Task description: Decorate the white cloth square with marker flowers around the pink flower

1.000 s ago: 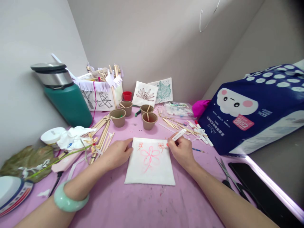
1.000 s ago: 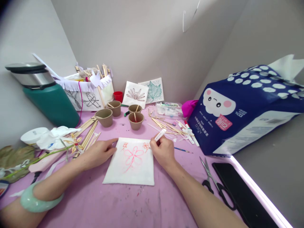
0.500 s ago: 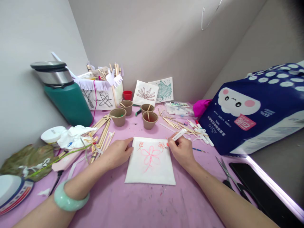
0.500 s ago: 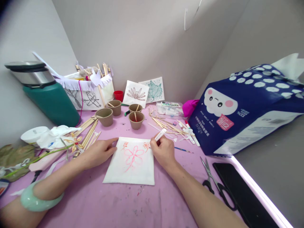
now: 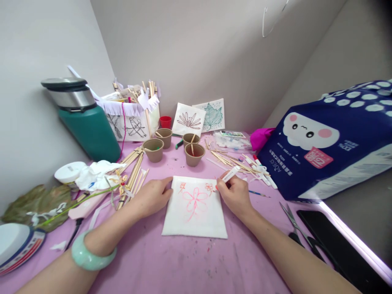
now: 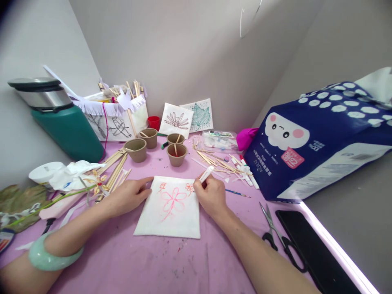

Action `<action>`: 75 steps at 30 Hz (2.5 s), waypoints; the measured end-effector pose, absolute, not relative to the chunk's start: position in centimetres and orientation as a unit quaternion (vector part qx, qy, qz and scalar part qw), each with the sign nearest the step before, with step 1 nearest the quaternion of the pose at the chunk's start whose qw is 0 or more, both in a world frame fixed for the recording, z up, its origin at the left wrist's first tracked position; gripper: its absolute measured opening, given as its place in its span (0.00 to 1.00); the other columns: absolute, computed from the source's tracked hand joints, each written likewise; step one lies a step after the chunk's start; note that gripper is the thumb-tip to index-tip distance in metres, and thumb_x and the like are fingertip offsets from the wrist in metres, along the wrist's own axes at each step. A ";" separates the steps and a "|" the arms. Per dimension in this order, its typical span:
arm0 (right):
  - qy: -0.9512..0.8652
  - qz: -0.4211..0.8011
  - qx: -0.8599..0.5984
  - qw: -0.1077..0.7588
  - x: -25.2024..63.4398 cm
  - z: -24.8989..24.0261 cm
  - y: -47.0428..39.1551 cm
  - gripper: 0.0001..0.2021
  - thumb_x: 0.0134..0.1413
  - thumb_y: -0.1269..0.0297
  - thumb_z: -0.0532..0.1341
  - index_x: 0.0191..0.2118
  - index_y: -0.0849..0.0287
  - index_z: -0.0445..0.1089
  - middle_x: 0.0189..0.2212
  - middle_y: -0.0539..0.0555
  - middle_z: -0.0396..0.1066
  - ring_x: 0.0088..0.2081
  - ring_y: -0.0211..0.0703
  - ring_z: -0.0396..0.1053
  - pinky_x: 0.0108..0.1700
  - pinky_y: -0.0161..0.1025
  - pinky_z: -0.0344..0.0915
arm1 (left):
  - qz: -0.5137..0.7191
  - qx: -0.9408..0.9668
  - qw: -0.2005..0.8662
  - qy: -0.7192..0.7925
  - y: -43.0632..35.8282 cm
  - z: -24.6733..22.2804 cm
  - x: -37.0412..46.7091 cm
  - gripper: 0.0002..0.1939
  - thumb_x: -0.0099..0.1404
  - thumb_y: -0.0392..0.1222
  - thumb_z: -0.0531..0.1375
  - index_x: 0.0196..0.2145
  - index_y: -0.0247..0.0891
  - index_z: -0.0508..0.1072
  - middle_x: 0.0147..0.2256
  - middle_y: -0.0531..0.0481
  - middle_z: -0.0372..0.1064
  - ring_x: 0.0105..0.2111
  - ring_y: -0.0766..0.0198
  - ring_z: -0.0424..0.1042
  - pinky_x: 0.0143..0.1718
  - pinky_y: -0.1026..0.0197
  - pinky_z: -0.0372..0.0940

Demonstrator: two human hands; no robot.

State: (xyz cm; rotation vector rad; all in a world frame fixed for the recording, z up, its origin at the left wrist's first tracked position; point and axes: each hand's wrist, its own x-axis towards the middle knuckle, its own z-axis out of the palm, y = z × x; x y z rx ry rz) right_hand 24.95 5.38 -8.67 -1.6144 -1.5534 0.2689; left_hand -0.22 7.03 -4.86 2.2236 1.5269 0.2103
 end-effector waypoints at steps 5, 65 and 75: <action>-0.629 0.102 -0.643 0.425 24.6 -8.8 5.4 0.10 0.49 0.60 0.55 0.25 0.59 0.67 0.15 0.48 0.64 0.19 0.37 0.62 0.24 0.33 0.55 | 0.076 0.803 0.220 0.548 7.0 -4.8 -0.2 0.14 0.62 0.40 0.48 0.43 0.41 0.69 0.27 0.50 0.71 0.28 0.61 0.69 0.29 0.63 0.54; -0.632 0.120 -0.627 0.441 24.2 -8.5 4.8 0.09 0.48 0.61 0.56 0.24 0.59 0.67 0.15 0.46 0.62 0.18 0.35 0.60 0.23 0.32 0.56 | 0.068 0.806 0.210 0.550 7.2 -5.1 -0.3 0.22 0.63 0.40 0.48 0.54 0.40 0.65 0.32 0.47 0.74 0.33 0.58 0.72 0.31 0.62 0.57; -0.632 0.111 -0.632 0.435 24.3 -8.5 4.9 0.09 0.49 0.61 0.56 0.25 0.59 0.67 0.15 0.47 0.63 0.18 0.36 0.62 0.23 0.32 0.56 | 0.067 0.805 0.223 0.546 7.1 -4.7 -0.2 0.15 0.63 0.40 0.48 0.44 0.39 0.70 0.25 0.51 0.71 0.28 0.62 0.70 0.28 0.63 0.54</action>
